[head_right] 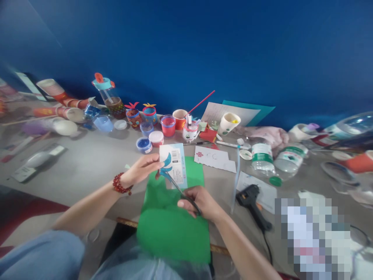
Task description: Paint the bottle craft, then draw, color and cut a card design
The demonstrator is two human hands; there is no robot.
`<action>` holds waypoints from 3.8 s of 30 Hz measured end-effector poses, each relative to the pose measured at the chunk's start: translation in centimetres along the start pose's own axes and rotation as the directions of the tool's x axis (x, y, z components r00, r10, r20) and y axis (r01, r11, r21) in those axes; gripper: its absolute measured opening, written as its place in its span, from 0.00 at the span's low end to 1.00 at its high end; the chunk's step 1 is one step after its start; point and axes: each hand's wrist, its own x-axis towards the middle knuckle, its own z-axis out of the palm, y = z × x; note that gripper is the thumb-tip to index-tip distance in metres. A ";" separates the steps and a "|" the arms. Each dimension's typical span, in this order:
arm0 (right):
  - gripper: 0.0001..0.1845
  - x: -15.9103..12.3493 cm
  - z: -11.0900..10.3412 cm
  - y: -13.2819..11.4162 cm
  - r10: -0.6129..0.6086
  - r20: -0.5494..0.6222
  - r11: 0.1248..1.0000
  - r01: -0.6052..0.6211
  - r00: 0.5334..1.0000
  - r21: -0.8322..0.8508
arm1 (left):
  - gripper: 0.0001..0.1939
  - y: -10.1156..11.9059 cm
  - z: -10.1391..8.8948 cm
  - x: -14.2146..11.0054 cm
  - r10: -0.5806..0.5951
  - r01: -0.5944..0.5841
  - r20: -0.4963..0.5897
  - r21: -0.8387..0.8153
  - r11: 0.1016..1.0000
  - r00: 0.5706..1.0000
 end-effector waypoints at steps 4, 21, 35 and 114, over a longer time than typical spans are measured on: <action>0.34 -0.1 -0.3 0.2 -0.001 0.042 1.000 0.000 0.999 0.008 | 0.18 -0.1 -0.1 -0.1 -0.020 0.020 0.013 0.031 0.999 1.000; 0.33 -0.3 -0.4 0.3 0.000 0.078 1.000 -0.001 0.997 0.009 | 0.18 -0.1 -0.5 -0.2 -0.054 0.047 0.068 0.097 0.994 0.996; 0.36 -0.1 -0.2 0.4 -0.010 0.006 1.000 0.010 1.000 -0.028 | 0.17 0.0 -0.5 -0.2 -0.043 0.035 0.084 0.096 0.995 0.996; 0.35 0.0 0.9 0.8 -0.016 -0.008 1.000 0.016 1.000 -0.007 | 0.21 0.4 -0.4 -0.2 -0.060 0.040 0.123 0.156 0.987 0.991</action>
